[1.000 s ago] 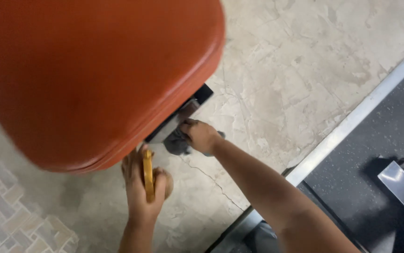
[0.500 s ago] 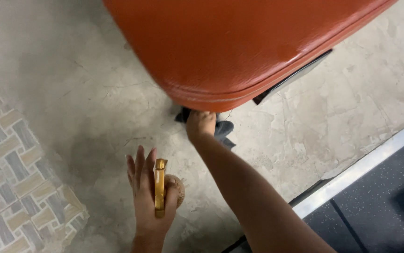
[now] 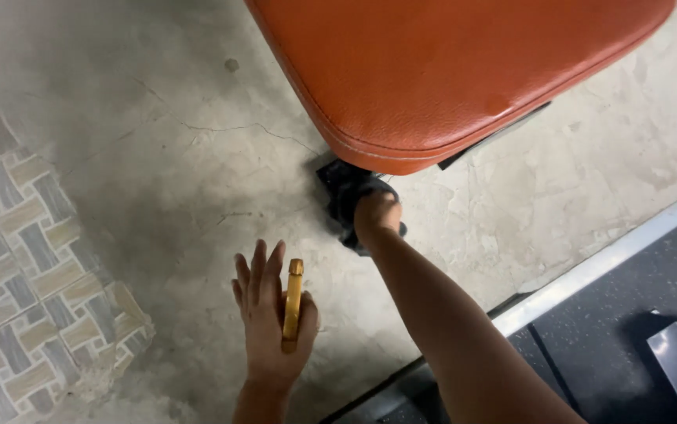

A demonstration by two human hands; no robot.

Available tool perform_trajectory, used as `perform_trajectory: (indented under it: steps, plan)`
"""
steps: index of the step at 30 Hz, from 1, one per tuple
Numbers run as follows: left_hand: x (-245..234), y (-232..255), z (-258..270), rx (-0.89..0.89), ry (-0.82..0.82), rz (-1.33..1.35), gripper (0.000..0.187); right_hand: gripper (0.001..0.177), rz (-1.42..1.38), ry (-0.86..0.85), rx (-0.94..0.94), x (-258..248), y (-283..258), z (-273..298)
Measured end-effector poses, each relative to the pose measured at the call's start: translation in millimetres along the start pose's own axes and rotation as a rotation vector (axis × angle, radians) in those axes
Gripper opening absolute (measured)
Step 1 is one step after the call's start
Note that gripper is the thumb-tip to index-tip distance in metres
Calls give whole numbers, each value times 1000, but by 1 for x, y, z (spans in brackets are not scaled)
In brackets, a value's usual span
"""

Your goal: Cleaning and wiping down gym weight machines using a spray bottle and cloth.

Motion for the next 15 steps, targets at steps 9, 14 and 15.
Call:
perform_trajectory:
  steps: [9, 14, 15]
  plan:
    - [-23, 60, 31, -7, -43, 6, 79, 43, -281, 534, -399, -112, 95, 167]
    - [-51, 119, 60, 88, 31, 78, 80, 38, -421, 929, -719, -232, 77, 253]
    - [-57, 132, 64, 100, 48, 73, 80, 35, -496, 1017, -783, -248, 76, 266]
Point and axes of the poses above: each hand's wrist, its own z-axis away from the middle knuckle, its own x-axis out of the palm, y = z × x, the point moved 4 cm from there along -z, towards the middle knuckle, and after that the axes turned 15 degrees about -x, right-handed, at the moved point
